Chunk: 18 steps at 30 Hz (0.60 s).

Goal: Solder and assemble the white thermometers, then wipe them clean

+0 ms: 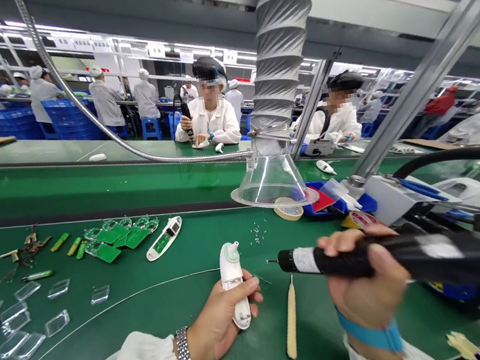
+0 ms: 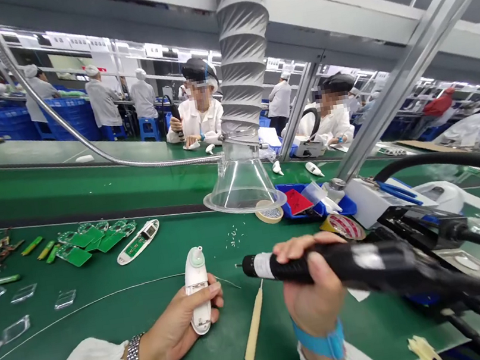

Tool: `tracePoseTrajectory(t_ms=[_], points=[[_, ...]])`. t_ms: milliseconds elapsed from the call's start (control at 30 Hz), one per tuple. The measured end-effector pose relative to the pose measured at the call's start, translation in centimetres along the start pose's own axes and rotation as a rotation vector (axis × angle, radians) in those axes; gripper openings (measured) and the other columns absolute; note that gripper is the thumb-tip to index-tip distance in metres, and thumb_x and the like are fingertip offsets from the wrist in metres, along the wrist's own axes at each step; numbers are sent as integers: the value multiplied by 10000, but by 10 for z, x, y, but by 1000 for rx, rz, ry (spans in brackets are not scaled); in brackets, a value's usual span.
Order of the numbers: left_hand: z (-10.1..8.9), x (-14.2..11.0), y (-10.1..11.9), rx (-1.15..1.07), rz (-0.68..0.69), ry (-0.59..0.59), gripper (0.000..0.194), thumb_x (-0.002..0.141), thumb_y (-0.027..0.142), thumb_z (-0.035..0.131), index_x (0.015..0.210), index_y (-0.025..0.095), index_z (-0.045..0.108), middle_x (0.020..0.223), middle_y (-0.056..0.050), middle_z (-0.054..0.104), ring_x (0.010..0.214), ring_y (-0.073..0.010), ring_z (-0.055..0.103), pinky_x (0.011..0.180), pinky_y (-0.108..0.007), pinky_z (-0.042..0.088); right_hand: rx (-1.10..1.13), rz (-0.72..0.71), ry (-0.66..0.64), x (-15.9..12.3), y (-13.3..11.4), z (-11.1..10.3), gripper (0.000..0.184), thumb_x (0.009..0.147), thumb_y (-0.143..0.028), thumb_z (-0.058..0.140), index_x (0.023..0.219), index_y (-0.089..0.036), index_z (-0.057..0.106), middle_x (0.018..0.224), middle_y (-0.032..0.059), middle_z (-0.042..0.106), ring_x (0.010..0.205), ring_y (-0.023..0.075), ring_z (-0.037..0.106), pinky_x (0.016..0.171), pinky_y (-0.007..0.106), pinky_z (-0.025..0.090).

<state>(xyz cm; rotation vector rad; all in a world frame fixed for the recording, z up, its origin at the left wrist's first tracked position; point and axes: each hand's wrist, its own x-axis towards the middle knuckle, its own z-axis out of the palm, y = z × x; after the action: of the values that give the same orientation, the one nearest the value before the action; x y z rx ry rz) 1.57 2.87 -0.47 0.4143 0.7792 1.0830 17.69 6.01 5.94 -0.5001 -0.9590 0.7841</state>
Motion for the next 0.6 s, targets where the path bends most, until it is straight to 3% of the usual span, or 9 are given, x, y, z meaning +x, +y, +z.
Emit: tracePoseTrajectory(t_ms=[100, 200, 600], points=[[1, -1, 1, 26, 1, -7, 232, 657, 199, 732, 784, 126, 552, 781, -43, 618, 719, -119, 607, 577, -181, 496, 60, 5, -23, -14, -25, 1, 232, 667, -377, 633, 821, -246, 518, 541, -60, 495, 477, 119, 422, 532, 267, 411], [1, -2, 2, 25, -27, -40, 201, 688, 205, 711, 770, 119, 549, 798, -64, 642, 711, -129, 632, 614, -195, 518, 114, 38, -47, -25, -36, 2, 264, 655, -399, 665, 826, -249, 533, 539, -54, 492, 474, 117, 405, 535, 259, 409], [-1, 0, 1, -30, -60, -42, 304, 594, 96, 748, 804, 126, 531, 682, -16, 621, 581, -92, 598, 568, -184, 499, 116, 29, -87, -37, -31, -1, 249, 701, -403, 624, 876, -252, 534, 570, -52, 495, 489, 117, 423, 537, 271, 405]])
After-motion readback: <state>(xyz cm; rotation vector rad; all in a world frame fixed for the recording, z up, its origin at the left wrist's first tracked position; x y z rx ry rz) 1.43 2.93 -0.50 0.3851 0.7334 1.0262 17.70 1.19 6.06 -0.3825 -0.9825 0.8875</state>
